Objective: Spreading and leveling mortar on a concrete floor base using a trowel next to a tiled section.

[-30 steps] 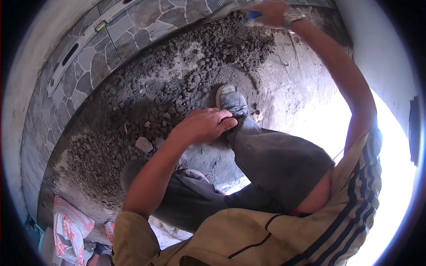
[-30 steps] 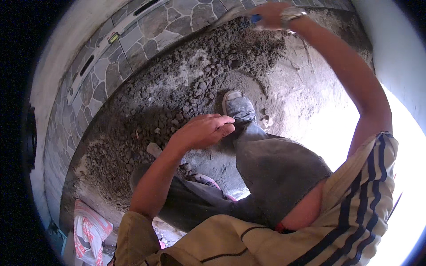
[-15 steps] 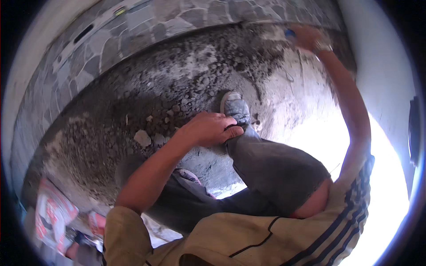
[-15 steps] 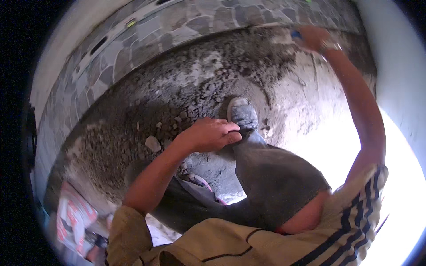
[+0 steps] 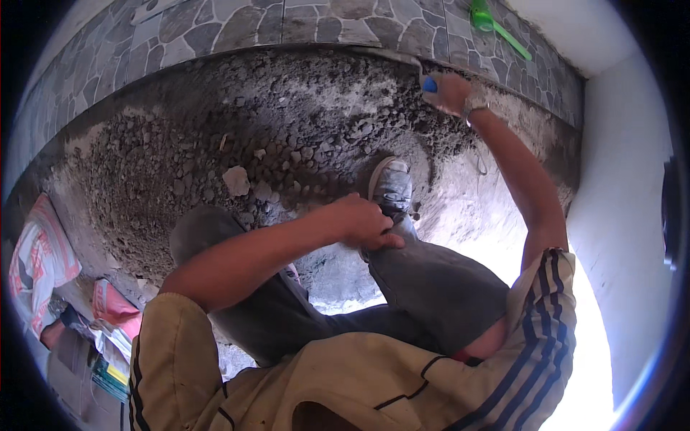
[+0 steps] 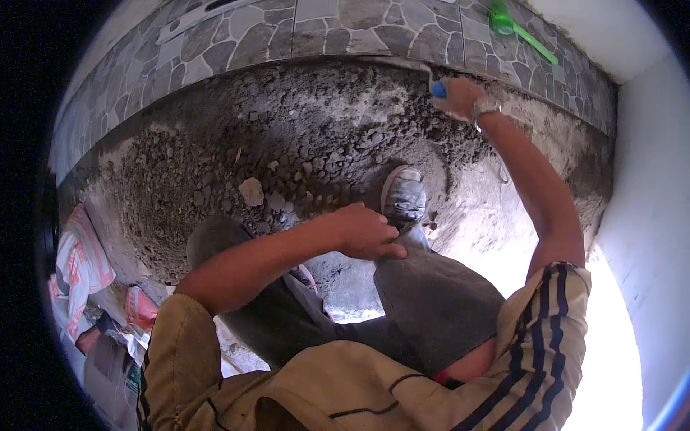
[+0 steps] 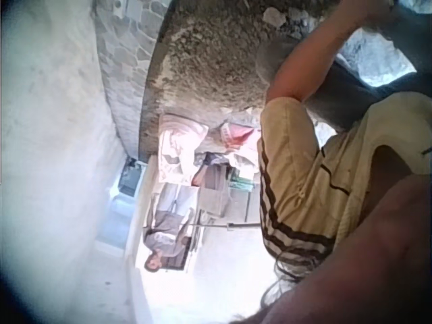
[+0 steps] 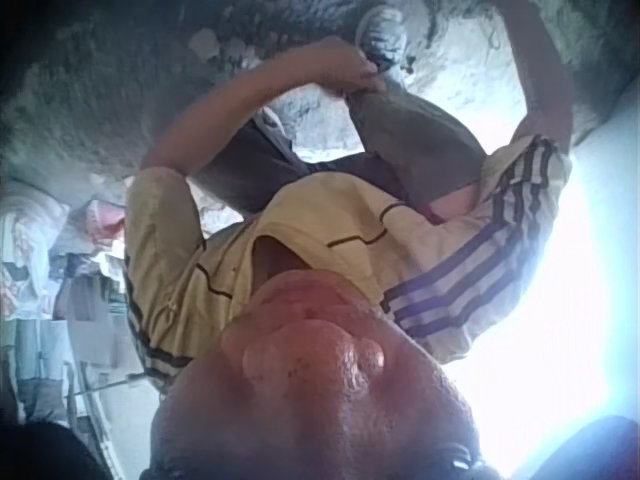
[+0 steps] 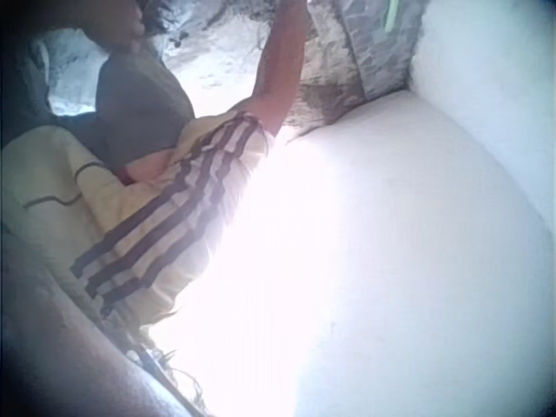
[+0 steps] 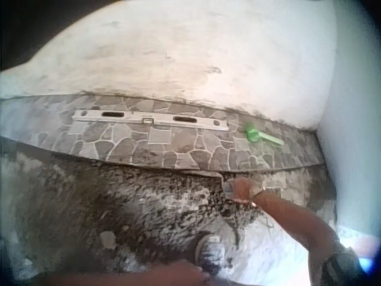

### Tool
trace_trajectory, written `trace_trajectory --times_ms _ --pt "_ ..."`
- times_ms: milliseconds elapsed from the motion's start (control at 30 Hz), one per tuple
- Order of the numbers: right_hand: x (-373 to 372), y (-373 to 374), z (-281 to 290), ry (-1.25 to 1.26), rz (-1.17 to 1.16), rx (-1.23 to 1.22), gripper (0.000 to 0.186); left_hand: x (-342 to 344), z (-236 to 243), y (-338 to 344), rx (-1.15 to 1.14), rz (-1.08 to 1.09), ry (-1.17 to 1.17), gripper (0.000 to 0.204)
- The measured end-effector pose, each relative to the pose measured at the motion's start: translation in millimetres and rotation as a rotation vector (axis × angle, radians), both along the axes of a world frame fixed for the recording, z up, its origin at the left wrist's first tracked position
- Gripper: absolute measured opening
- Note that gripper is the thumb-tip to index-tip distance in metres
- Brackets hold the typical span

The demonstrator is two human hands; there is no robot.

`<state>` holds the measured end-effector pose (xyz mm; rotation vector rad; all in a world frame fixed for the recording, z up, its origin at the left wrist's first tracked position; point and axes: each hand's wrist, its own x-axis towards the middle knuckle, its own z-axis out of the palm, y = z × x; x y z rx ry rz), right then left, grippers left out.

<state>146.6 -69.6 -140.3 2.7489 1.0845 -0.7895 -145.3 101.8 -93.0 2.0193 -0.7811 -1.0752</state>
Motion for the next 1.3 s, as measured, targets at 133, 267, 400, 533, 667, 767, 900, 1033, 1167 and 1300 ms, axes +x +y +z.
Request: trace_trajectory --times_ms 133,267,400,533,667,767,900,1033,1167,1300 --pt "-59.4 0.0 14.3 0.046 0.06 0.055 0.034 -9.9 5.9 4.3 -0.011 -0.009 0.04 0.067" --pt "-57.4 5.6 25.3 0.019 0.033 -0.062 0.034 -11.6 4.7 5.8 -0.046 0.006 0.018 0.068" --pt "-29.4 49.3 15.8 -0.104 0.038 0.015 0.033 -12.4 1.9 0.8 -0.039 -0.005 0.005 0.069" --pt "-42.8 82.2 -1.2 -0.045 0.102 0.069 0.033 -12.7 4.3 2.0 -0.024 -0.009 -0.007 0.07" --pt "-88.9 78.6 14.9 0.046 0.194 0.006 0.035 -16.9 8.7 13.4 0.0 0.034 0.007 0.07" --pt "-97.5 86.2 31.9 0.036 0.395 -0.05 0.035 -19.8 8.6 13.6 0.002 0.028 0.027 0.07" --pt "-74.0 128.3 18.7 -0.088 0.211 0.108 0.035 -17.1 15.3 15.9 -0.041 0.045 -0.01 0.071" --pt "-55.6 171.9 -6.9 -0.16 0.265 0.125 0.036 -17.1 17.8 18.6 -0.025 0.057 -0.016 0.071" --pt "-95.1 168.3 -5.3 0.007 0.197 0.075 0.032 -17.7 19.6 27.5 -0.01 0.088 -0.017 0.071" --pt "-119.0 153.8 28.0 0.03 0.314 -0.006 0.032 -22.8 17.6 30.4 -0.016 0.113 -0.03 0.07"
